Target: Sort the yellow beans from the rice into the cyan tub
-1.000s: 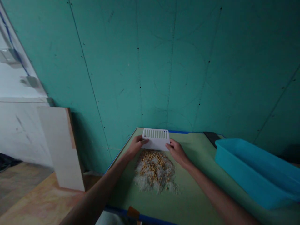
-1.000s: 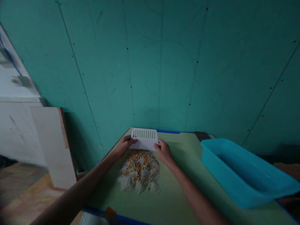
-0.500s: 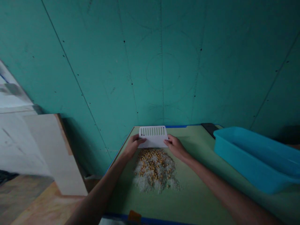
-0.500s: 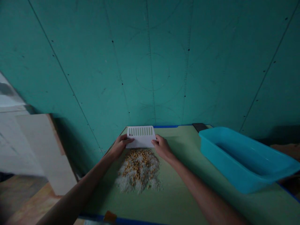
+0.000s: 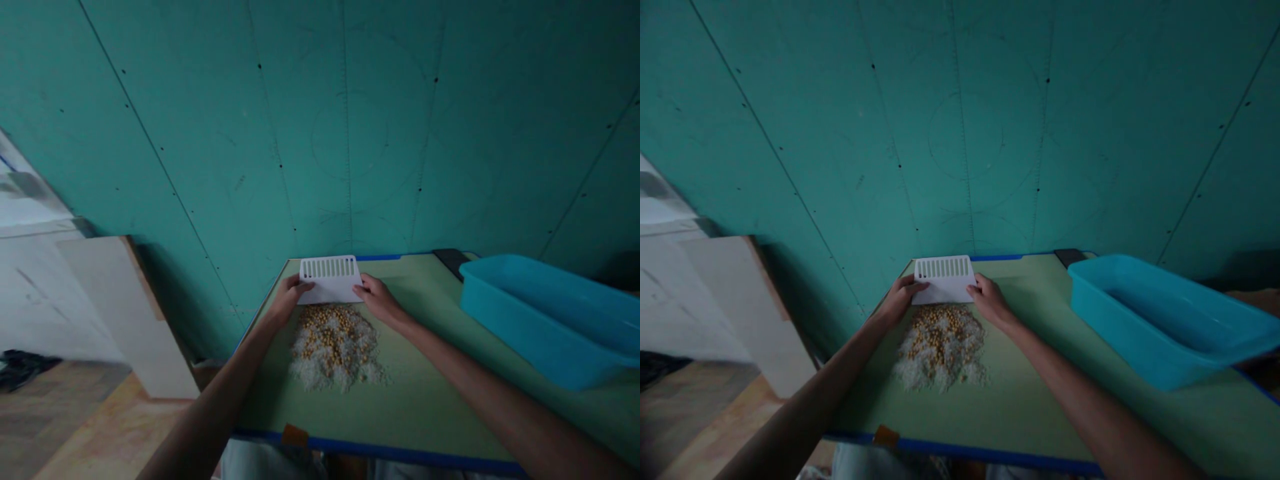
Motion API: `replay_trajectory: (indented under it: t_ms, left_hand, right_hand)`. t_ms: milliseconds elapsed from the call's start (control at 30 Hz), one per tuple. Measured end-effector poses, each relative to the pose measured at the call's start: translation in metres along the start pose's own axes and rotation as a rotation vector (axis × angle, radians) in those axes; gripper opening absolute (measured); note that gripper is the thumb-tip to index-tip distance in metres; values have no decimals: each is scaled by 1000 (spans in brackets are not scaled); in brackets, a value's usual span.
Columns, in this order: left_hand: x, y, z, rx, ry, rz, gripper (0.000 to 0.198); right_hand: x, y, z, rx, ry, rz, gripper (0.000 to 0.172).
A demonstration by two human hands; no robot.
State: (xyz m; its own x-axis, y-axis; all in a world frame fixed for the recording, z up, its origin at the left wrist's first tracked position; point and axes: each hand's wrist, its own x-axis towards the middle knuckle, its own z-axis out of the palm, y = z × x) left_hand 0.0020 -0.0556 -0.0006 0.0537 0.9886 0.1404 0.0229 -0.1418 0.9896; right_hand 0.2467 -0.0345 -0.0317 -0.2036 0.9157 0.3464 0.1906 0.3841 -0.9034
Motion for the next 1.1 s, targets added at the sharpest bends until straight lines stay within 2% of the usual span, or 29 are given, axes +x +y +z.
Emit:
replay_trajectory:
  t_ms: [333, 633, 1100]
  left_hand:
    - [1, 2, 2, -56, 27, -14, 41]
    - [6, -8, -1, -30, 35, 12, 45]
    - [0, -1, 2, -19, 79, 18, 44]
  right_hand:
    - [1, 1, 0, -3, 16, 1, 15]
    - [-1, -4, -1, -35, 34, -10, 13]
    - [-3, -12, -2, -65, 37, -19, 9]
